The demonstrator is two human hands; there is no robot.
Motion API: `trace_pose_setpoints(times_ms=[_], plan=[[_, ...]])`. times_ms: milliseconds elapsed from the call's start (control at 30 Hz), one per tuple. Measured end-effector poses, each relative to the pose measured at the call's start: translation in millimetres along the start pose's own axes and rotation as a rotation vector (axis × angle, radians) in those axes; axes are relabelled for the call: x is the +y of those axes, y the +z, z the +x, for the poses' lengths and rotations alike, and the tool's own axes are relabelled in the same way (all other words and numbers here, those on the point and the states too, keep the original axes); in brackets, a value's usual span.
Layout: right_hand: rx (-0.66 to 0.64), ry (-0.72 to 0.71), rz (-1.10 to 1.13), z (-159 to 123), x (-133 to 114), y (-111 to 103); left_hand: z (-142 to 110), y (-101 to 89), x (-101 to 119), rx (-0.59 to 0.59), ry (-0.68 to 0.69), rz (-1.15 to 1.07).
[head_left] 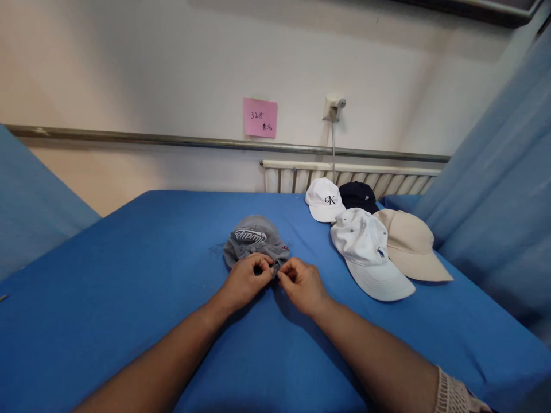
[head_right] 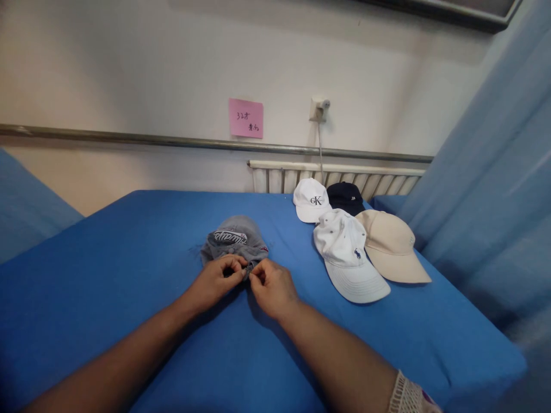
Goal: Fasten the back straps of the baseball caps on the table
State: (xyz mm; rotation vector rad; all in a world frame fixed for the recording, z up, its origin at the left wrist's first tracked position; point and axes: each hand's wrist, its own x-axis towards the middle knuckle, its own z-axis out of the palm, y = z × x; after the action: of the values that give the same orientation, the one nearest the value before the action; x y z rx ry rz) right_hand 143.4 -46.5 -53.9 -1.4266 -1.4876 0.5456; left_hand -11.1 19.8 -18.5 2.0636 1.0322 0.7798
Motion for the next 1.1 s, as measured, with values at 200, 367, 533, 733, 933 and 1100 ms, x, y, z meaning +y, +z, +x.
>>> trace_pose_setpoints(times_ms=[200, 367, 533, 733, 933, 1100], plan=[[-0.007, -0.053, -0.099, 0, -4, -3, 0, 0.5, 4, 0.019, -0.013, -0.077], [-0.013, -0.029, -0.048, 1, -2, -1, 0, 0.2, 1, -0.017, -0.048, -0.132], [-0.093, 0.103, 0.267, 3, 10, 7, 1, -2.2, -1, -0.065, -0.049, -0.174], [-0.070, 0.173, 0.554, 4, 12, 12, 0, -3.9, 2, -0.076, -0.063, -0.216], [-0.059, 0.259, 0.649, 7, 7, 12, 0, -2.1, 1, -0.062, -0.044, -0.168], [-0.091, 0.265, 0.646, 9, 8, 8, -1, -2.3, 2, -0.063, -0.028, -0.142]])
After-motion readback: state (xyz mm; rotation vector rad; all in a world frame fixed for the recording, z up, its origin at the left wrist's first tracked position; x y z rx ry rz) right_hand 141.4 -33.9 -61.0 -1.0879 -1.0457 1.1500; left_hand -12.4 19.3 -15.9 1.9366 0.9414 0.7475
